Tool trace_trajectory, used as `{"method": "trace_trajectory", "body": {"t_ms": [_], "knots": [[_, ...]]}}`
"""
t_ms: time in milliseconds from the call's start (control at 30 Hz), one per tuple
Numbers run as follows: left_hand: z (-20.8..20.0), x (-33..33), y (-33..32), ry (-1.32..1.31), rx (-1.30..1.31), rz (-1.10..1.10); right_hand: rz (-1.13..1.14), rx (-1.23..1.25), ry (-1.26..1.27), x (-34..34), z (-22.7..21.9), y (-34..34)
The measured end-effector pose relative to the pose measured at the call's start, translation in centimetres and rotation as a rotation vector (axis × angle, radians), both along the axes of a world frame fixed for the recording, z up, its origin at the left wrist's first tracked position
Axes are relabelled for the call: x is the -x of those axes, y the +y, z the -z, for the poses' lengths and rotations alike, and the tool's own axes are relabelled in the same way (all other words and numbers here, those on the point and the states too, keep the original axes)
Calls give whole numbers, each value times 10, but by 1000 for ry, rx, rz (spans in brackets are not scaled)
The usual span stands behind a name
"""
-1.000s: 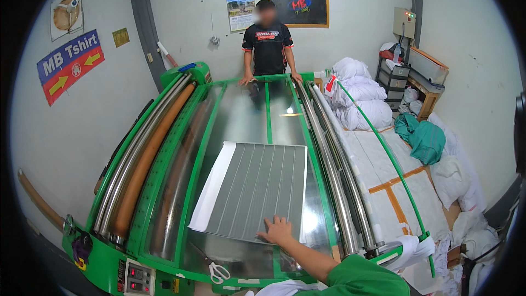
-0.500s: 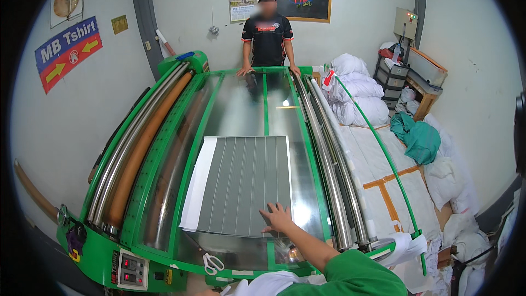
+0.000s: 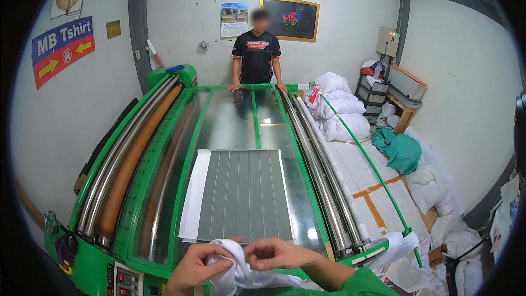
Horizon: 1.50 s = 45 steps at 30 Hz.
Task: The person uses shears to trim a printed transfer sheet on a heat press platen, then places a white t-shirt on the platen and trims the fabric edges. The person handles the transfer sheet and t-shirt repeatedly, cutting and repositioning them.
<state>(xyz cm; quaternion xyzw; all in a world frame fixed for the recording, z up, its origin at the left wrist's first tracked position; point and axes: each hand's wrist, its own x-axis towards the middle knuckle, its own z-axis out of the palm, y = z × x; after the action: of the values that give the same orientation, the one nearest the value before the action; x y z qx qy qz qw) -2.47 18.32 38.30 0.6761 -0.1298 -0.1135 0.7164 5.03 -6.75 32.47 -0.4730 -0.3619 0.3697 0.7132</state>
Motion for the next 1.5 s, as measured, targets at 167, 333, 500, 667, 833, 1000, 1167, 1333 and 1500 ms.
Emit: {"method": "trace_trajectory", "body": {"t_ms": [167, 333, 500, 667, 833, 1000, 1167, 1333, 1500], "knots": [[-5, -11, 20, -105, -264, 270, 169, 67, -8, 4, 9, 21], [4, -28, 28, 43, -311, 314, 319, -90, 376, 19, -15, 17], [9, -35, 47, 10, -124, 413, 391, 222, 32, 14, -35, -10], [-16, -52, 102, -84, 68, 156, 925, 413, -323, 31, -102, -58], [-34, -56, 172, -198, -30, -296, 1482, 467, -730, 17, -147, -90], [-45, -67, 206, -371, -100, -526, 1663, 561, -906, 0, -187, -131], [-70, -94, 200, -441, 43, -505, 1712, 588, -941, -15, -225, -154], [-90, -94, 186, -523, 14, -471, 1695, 608, -981, -37, -246, -166], [-95, -117, 152, -561, -24, -413, 1562, 694, -1001, -76, -248, -224]]}}
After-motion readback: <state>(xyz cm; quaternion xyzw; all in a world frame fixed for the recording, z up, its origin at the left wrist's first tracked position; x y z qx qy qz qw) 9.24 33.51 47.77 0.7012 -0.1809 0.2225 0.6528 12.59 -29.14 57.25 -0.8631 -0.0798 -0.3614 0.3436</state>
